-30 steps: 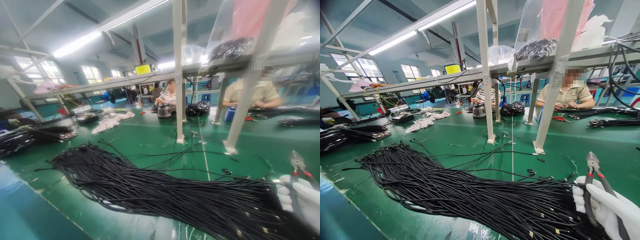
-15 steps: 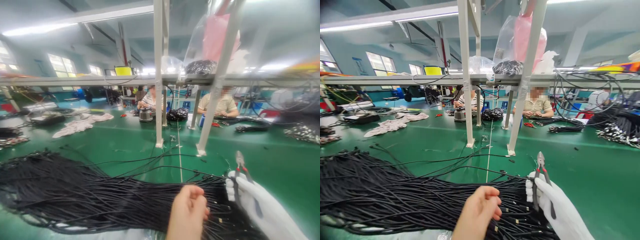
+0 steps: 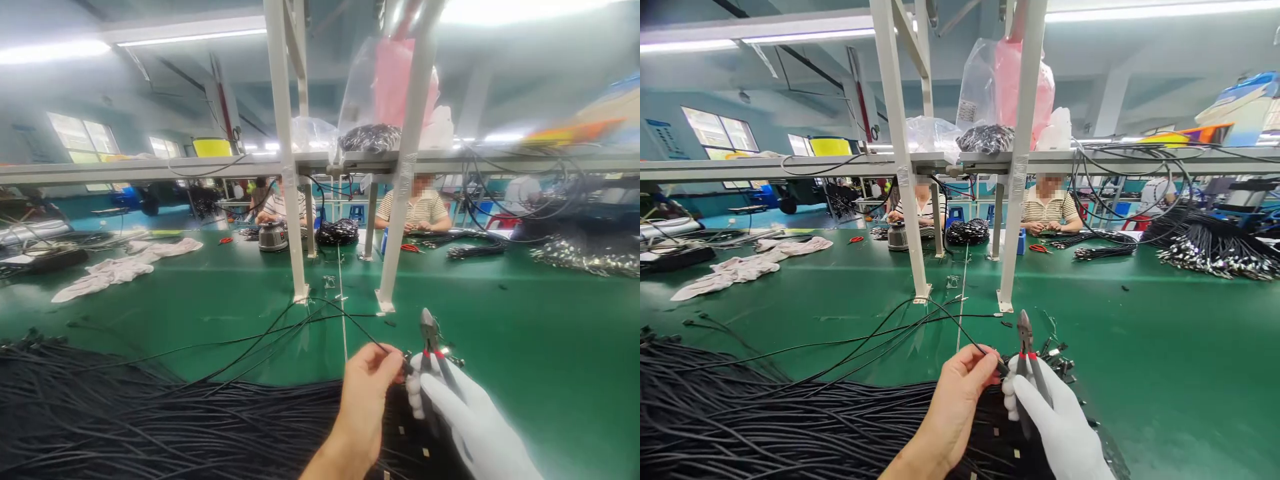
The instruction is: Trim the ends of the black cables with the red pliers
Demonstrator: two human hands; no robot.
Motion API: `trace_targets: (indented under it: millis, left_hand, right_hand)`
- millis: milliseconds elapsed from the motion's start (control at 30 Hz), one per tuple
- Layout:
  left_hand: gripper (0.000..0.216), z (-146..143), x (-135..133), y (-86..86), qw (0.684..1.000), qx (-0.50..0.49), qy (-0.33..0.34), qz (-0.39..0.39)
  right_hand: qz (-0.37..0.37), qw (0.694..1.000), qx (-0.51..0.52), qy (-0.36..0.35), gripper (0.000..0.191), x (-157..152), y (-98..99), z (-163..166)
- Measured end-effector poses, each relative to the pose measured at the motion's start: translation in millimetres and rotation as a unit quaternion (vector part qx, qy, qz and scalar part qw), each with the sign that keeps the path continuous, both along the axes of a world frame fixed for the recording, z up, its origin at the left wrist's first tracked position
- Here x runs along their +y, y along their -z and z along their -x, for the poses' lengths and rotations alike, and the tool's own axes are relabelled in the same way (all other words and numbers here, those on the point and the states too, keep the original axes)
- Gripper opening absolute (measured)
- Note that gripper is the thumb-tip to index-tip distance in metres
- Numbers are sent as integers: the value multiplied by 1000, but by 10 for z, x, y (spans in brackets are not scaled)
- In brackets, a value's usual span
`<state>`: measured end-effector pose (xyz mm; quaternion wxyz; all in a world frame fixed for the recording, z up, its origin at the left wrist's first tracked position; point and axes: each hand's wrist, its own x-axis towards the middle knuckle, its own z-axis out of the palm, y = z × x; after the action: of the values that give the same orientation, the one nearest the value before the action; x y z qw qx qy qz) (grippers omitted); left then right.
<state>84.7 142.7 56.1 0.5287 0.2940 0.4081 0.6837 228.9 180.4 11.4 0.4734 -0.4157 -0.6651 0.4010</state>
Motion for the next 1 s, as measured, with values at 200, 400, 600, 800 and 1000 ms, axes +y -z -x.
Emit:
trace_targets:
  millis: [200, 400, 600, 800, 1000]
  left_hand:
    - [32, 328, -15, 46, 999, -12, -50, -4]
    - [29, 377, -25, 102, 998, 24, -50, -13]
    - [28, 397, -25, 80, 998, 11, -58, -18]
    - [31, 367, -34, 71, 998, 14, -63, -21]
    - [30, 347, -22, 87, 998, 25, -62, -20]
  right_hand:
    - [-340, 872, -317, 157, 34, 132, -25, -172]
    - [-504, 742, -401, 185, 30, 107, -125, -60]
    - [-478, 739, -423, 214, 35, 14, -43, -6]
    - [-445, 766, -415, 208, 40, 24, 95, 50]
    - [-469, 762, -401, 199, 42, 18, 10, 70]
